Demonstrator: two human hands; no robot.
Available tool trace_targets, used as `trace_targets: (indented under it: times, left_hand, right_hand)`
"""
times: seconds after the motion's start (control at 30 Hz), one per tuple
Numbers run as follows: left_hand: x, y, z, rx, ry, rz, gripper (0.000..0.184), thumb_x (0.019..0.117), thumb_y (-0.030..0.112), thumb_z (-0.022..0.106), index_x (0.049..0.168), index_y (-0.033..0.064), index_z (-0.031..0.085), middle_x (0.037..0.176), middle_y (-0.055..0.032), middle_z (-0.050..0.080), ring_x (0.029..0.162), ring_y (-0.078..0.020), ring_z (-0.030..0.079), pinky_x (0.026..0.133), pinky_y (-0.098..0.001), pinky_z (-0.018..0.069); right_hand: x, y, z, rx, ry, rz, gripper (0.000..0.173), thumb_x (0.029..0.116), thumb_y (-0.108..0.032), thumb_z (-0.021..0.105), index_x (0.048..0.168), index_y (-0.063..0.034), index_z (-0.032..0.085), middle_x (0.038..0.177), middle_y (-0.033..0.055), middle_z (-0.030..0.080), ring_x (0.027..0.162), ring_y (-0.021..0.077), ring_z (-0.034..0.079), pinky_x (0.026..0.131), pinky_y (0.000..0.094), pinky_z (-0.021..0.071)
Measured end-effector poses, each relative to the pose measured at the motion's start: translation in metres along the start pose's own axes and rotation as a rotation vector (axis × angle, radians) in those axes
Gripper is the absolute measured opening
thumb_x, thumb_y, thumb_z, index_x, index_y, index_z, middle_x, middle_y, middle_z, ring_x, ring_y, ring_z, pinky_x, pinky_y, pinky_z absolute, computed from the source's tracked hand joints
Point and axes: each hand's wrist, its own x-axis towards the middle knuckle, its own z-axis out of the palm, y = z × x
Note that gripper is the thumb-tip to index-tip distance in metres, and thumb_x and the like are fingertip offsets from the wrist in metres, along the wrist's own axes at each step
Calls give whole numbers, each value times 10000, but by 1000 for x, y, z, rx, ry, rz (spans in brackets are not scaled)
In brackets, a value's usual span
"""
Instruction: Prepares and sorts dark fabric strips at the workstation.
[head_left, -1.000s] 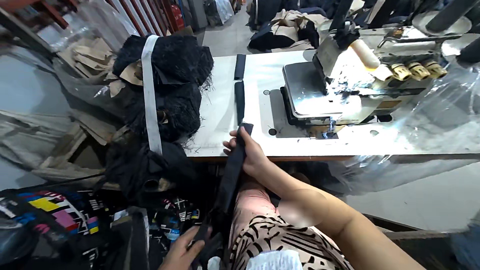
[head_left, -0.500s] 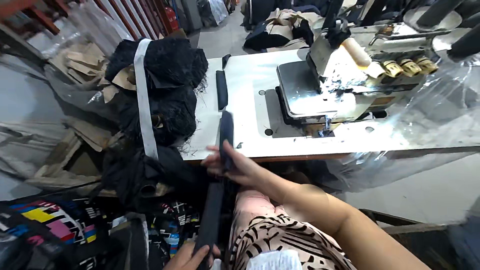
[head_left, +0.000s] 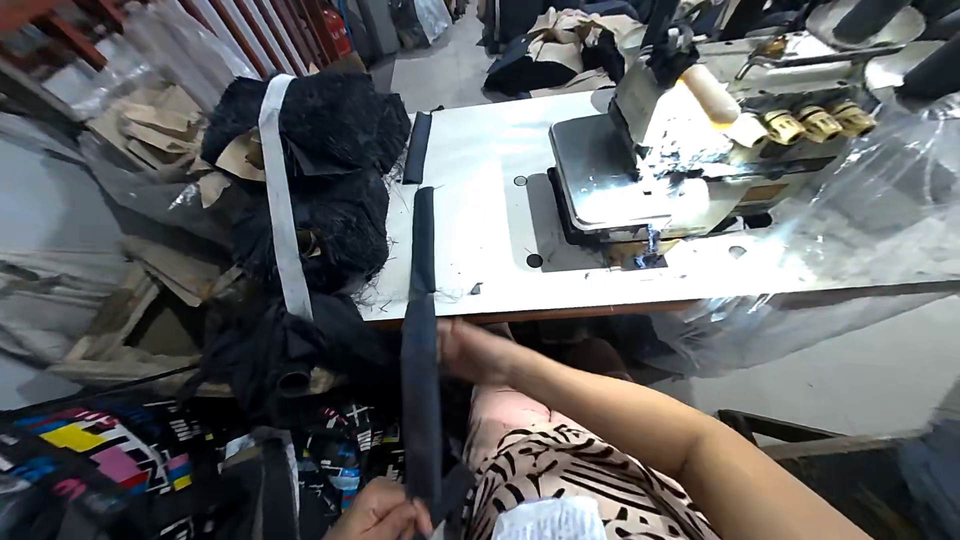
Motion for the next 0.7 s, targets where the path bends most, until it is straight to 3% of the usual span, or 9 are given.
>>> trace_targets:
  times: [0.1, 0.17, 0.2, 0.3, 0.37, 0.47, 0.57, 0.63, 0.7]
  left_hand:
    - [-9, -11, 0, 409, 173, -409, 378, 1085, 164, 417, 1021, -18, 741, 903, -87, 733, 834, -126, 678, 822, -360, 562]
    - [-2, -22, 4, 427, 304, -544, 433, 1103, 212, 353, 1191, -28, 703, 1158, -162, 725, 1121, -253, 678, 1047, -497, 499]
    - [2, -26, 6, 419, 336, -550, 449, 1103, 237, 337, 1187, -14, 699, 1137, -137, 734, 1106, -231, 685, 1039, -481, 508]
    - [15, -27, 9, 310, 236, -488, 307, 1058, 207, 473, 987, 20, 705, 797, 15, 663, 730, -50, 616, 729, -277, 538]
    - [14, -28, 9, 251, 193, -397, 267, 1035, 166, 506, 938, 25, 710, 748, 77, 635, 672, 39, 566, 682, -172, 502]
    - [3, -38, 5, 295, 214, -406, 314, 1047, 147, 460, 948, 2, 721, 851, 18, 691, 799, 6, 627, 813, -222, 539]
    - [1, -76, -4, 405, 75, -604, 333, 1065, 195, 484, 1000, -1, 745, 975, -123, 701, 935, -210, 644, 906, -437, 511]
    - [6, -94, -4, 485, 36, -748, 315, 1070, 230, 529, 1117, 5, 743, 1164, -224, 683, 1141, -373, 632, 1042, -575, 460]
    - [8, -93, 1, 454, 207, -709, 331, 1039, 211, 591, 1284, 11, 688, 1339, -238, 635, 1292, -380, 583, 1127, -557, 432]
  right_hand:
    - [16, -27, -4, 167, 460, -257, 424, 1126, -387, 219, 1024, -169, 568, 715, -68, 561, 644, 48, 569, 651, 225, 513]
    - [11, -4, 3, -6, 343, -298, 347, 1103, -262, 249, 931, -147, 528, 640, -85, 510, 607, 48, 537, 655, 256, 502]
    - [4, 12, 12, -107, 232, -246, 329, 1092, -211, 278, 923, -110, 541, 665, -77, 527, 628, 47, 548, 671, 263, 509]
    - [-15, 44, 26, -342, 118, -113, 306, 1092, -156, 367, 968, 6, 596, 825, -11, 578, 742, 51, 588, 758, 265, 538]
    - [-15, 47, 16, -342, 290, -78, 289, 1086, -161, 405, 1023, 44, 599, 864, 20, 584, 770, 71, 598, 774, 286, 544]
    - [-9, 45, -12, -291, 501, 15, 295, 1066, -253, 529, 1186, 15, 549, 1090, 107, 589, 984, 138, 597, 880, 318, 512]
    - [-4, 41, -22, -216, 385, 115, 603, 1030, -327, 600, 1478, 25, 400, 1440, 206, 515, 1287, 222, 540, 1088, 393, 448]
    - [3, 38, -9, -181, 267, 55, 484, 1074, -267, 510, 1453, 26, 441, 1393, 174, 546, 1232, 182, 564, 1061, 370, 463]
    - [4, 42, 10, -275, 207, -75, 334, 1104, -194, 387, 1238, 53, 568, 1073, 96, 647, 944, 101, 648, 868, 303, 557]
